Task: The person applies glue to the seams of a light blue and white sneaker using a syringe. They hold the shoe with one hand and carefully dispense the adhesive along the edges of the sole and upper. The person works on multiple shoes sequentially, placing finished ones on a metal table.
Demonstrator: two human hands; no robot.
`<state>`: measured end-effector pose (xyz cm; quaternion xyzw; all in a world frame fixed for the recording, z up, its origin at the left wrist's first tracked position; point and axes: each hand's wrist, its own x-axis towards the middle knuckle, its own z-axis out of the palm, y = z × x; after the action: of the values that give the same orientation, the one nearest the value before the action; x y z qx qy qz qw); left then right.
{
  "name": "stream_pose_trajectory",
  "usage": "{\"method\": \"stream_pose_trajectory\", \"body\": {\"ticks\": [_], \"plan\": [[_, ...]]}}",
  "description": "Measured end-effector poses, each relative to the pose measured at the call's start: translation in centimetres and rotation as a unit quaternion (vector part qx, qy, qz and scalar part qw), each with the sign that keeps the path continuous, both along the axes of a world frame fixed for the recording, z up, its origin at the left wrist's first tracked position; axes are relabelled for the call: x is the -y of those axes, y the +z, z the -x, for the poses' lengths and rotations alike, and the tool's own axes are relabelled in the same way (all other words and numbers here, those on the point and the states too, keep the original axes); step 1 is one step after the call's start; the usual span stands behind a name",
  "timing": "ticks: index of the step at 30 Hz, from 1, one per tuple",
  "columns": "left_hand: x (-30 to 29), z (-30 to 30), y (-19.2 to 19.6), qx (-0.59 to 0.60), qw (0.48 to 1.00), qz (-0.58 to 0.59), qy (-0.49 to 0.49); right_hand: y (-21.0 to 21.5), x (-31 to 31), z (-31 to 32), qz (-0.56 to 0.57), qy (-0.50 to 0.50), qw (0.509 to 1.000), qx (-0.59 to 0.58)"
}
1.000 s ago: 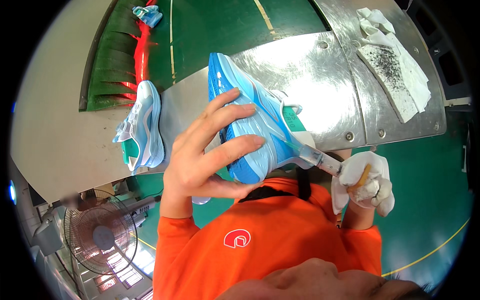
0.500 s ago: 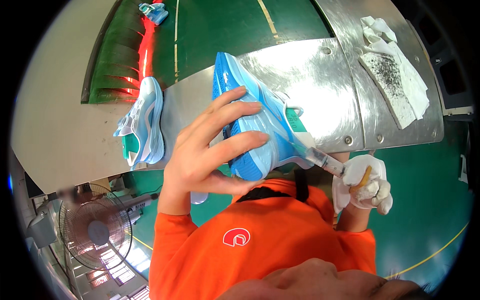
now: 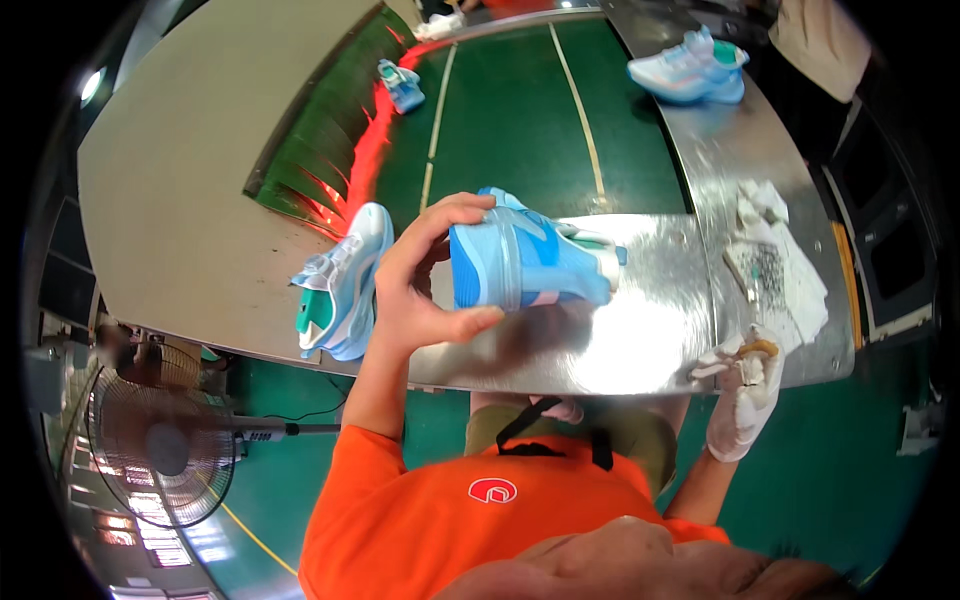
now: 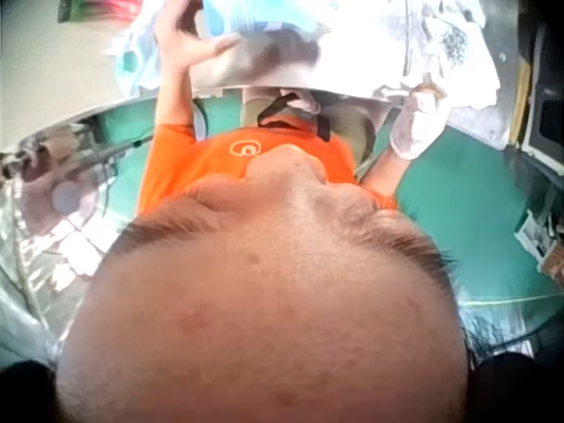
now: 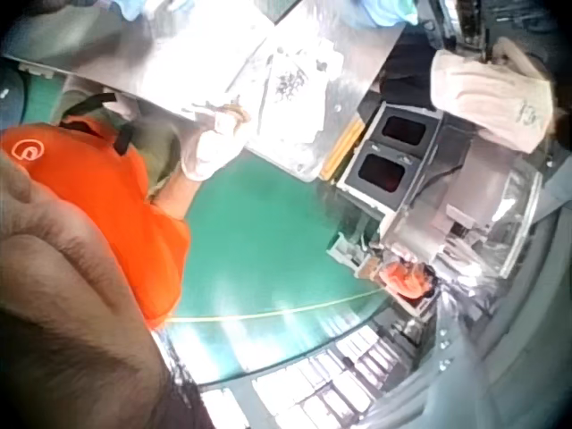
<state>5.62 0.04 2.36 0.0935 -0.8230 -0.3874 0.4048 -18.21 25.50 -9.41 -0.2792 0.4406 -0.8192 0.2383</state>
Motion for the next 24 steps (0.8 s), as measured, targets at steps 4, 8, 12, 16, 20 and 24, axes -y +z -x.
{"method": "stream_pose_trajectory", "body": {"ticks": [4, 8, 12, 16, 20, 24], "plan": [[2.9, -0.3, 0.8, -0.088, 0.984, -0.145, 0.049, -1.9, 2.3, 0.5, -0.086, -0.102, 0.990, -0.047], [10.2, 1.0, 1.9, -0.204, 0.917, -0.318, 0.126, -2.7, 3.3, 0.1, -0.165, -0.196, 0.959, -0.125], [20.0, 5.7, 1.8, -0.313, 0.866, -0.348, 0.175, -2.2, 3.4, 0.1, -0.187, -0.250, 0.935, -0.167], [30.4, 8.7, -6.2, -0.283, 0.884, -0.146, 0.343, -2.5, 4.1, 0.5, -0.244, -0.294, 0.891, -0.244], [33.6, 8.5, -16.0, 0.164, 0.835, -0.025, 0.525, -2.4, 4.2, 0.5, -0.298, -0.289, 0.876, -0.246], [31.7, 11.1, -13.8, 0.383, 0.782, 0.016, 0.491, -2.7, 3.4, 0.1, -0.335, -0.253, 0.890, -0.181]]}}
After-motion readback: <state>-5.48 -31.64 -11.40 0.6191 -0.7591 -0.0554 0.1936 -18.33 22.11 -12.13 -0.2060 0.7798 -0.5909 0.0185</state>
